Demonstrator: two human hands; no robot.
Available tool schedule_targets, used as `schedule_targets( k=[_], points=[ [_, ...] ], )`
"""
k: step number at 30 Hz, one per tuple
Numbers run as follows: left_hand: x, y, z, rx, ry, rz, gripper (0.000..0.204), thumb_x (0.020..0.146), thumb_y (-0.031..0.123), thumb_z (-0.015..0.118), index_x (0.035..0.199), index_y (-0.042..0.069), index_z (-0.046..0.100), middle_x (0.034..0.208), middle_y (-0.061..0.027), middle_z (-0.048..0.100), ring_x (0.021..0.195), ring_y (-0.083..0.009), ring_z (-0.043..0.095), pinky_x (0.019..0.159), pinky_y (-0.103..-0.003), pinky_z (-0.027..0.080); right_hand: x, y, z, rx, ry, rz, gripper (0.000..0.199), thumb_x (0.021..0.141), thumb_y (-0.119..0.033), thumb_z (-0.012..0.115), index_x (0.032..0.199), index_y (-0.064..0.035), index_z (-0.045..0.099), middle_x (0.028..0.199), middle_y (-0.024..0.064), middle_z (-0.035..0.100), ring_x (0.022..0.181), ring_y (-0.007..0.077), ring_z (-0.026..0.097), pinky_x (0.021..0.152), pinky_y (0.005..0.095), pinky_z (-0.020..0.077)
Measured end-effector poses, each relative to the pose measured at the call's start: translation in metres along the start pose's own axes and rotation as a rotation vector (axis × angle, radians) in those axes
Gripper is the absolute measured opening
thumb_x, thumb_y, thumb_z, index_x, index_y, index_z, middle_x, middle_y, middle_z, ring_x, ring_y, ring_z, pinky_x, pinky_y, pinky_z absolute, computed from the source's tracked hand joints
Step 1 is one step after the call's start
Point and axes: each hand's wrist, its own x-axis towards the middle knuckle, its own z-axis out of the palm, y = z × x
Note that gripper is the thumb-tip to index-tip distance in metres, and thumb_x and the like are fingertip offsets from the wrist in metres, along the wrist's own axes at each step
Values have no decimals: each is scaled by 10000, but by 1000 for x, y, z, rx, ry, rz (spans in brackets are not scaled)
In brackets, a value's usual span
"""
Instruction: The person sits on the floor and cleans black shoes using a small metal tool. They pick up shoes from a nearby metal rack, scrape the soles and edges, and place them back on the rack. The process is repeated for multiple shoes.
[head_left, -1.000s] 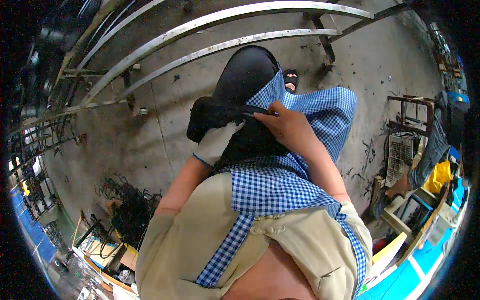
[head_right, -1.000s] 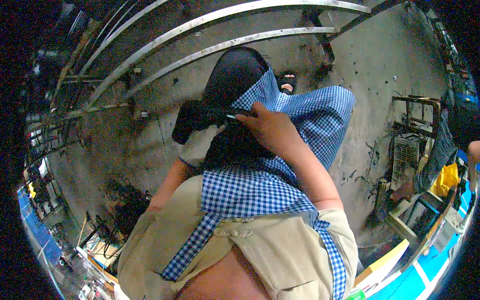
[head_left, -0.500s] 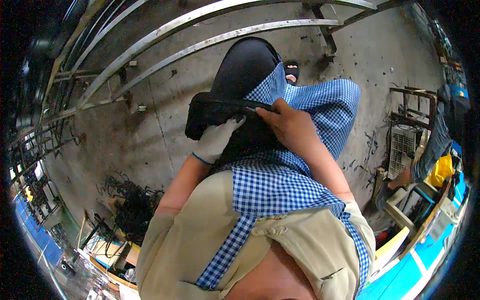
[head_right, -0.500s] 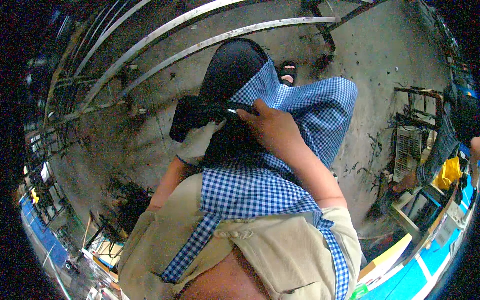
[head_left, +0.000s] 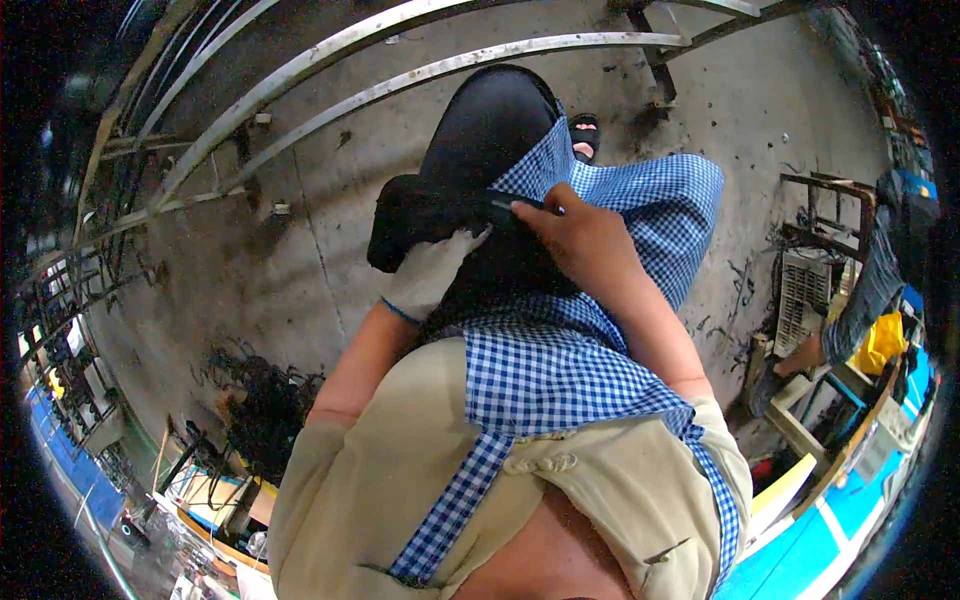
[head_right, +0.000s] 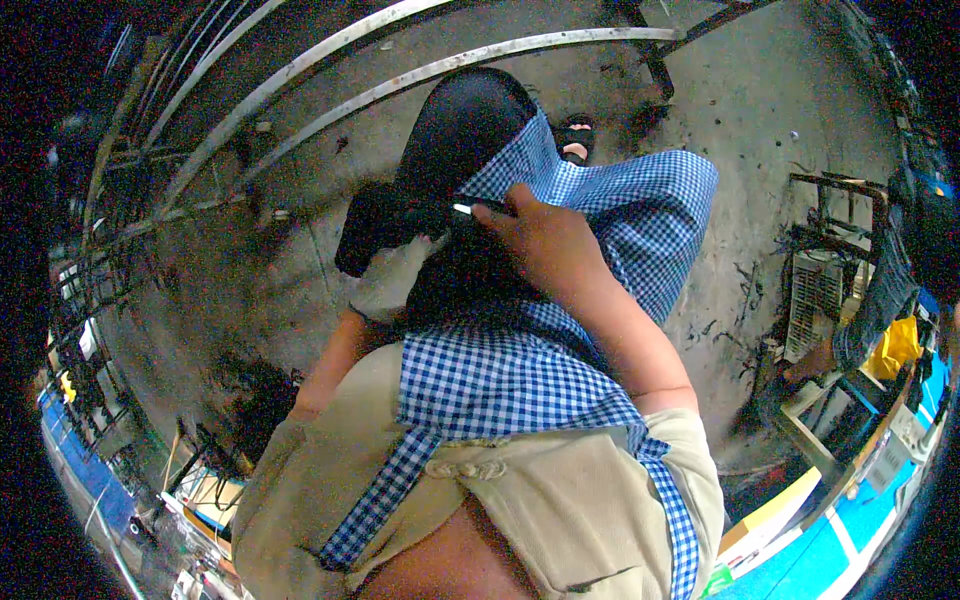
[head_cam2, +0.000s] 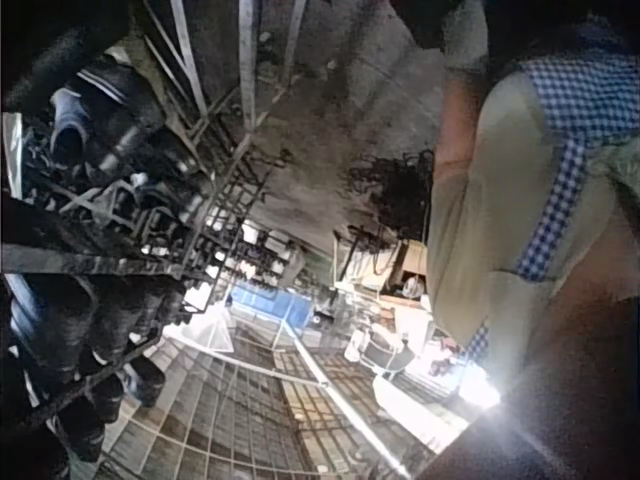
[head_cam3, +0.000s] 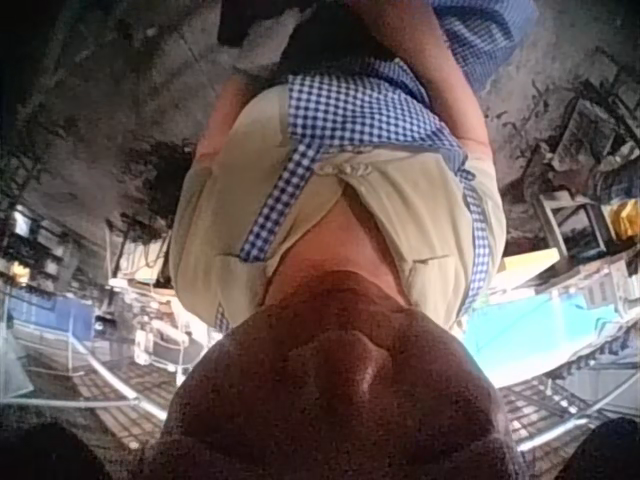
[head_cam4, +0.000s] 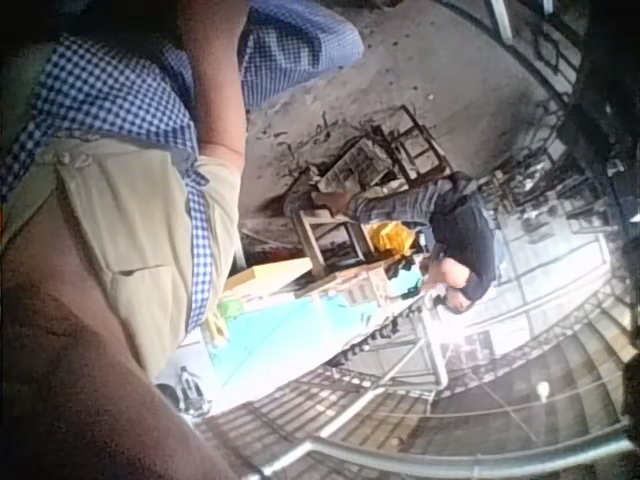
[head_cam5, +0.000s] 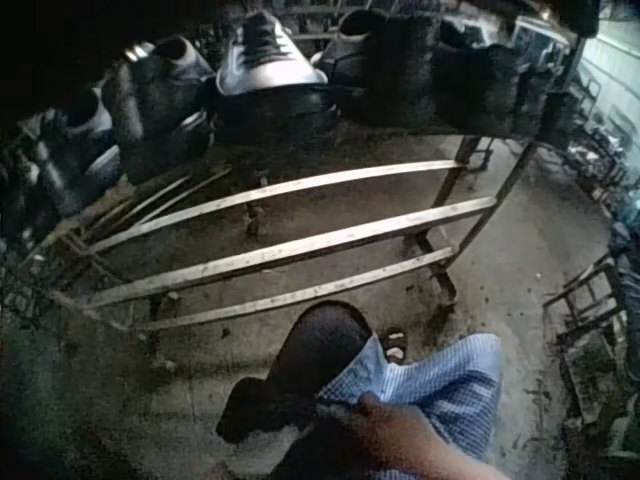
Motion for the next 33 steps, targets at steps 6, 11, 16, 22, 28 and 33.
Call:
schedule_targets(
  k=[6,11,16,22,28,33],
  points=[
    [-3,-2,-2,402,-52,157,413,987,309,303,1297,159,533,1352,-129,493,1198,-303,509,1017,-398,392,-4,3,-10,41,-20,-33,321,829,-108,595,1112,-243,662,904,62,566,629,257,614,543,359,506],
    [0,-9,0,559,-51,233,412,976,240,306,1330,158,502,1366,-141,475,1185,-307,521,993,-394,423,-2,3,-10,14,-22,-65,289,836,-129,591,1088,-246,670,907,59,570,645,263,620,559,371,508],
    [-2,-13,0,464,-37,238,416,972,233,297,1316,144,513,1349,-144,489,1171,-311,530,985,-394,433,4,2,-21,-6,-90,-67,251,855,-162,576,1072,-239,677,914,61,578,678,271,633,585,382,511],
    [-3,-4,-2,408,-65,168,418,978,243,281,1319,145,501,1336,-148,497,1161,-316,536,993,-401,429,6,0,-15,-1,-23,-89,246,850,-153,579,1058,-228,688,899,64,579,687,265,632,601,373,513],
    [-1,-9,0,624,-98,220,431,942,195,337,1353,196,465,1331,-138,500,1151,-309,549,944,-415,468,6,5,-17,71,-33,-111,261,844,-140,580,1065,-227,688,899,61,575,678,258,629,605,369,514],
    [0,-10,-2,698,-108,268,468,920,161,358,1378,218,435,1323,-135,503,1098,-311,586,881,-424,508,13,1,-6,50,-57,-65,280,884,-188,508,1115,-244,655,890,103,544,709,299,634,578,393,523]
  ],
)
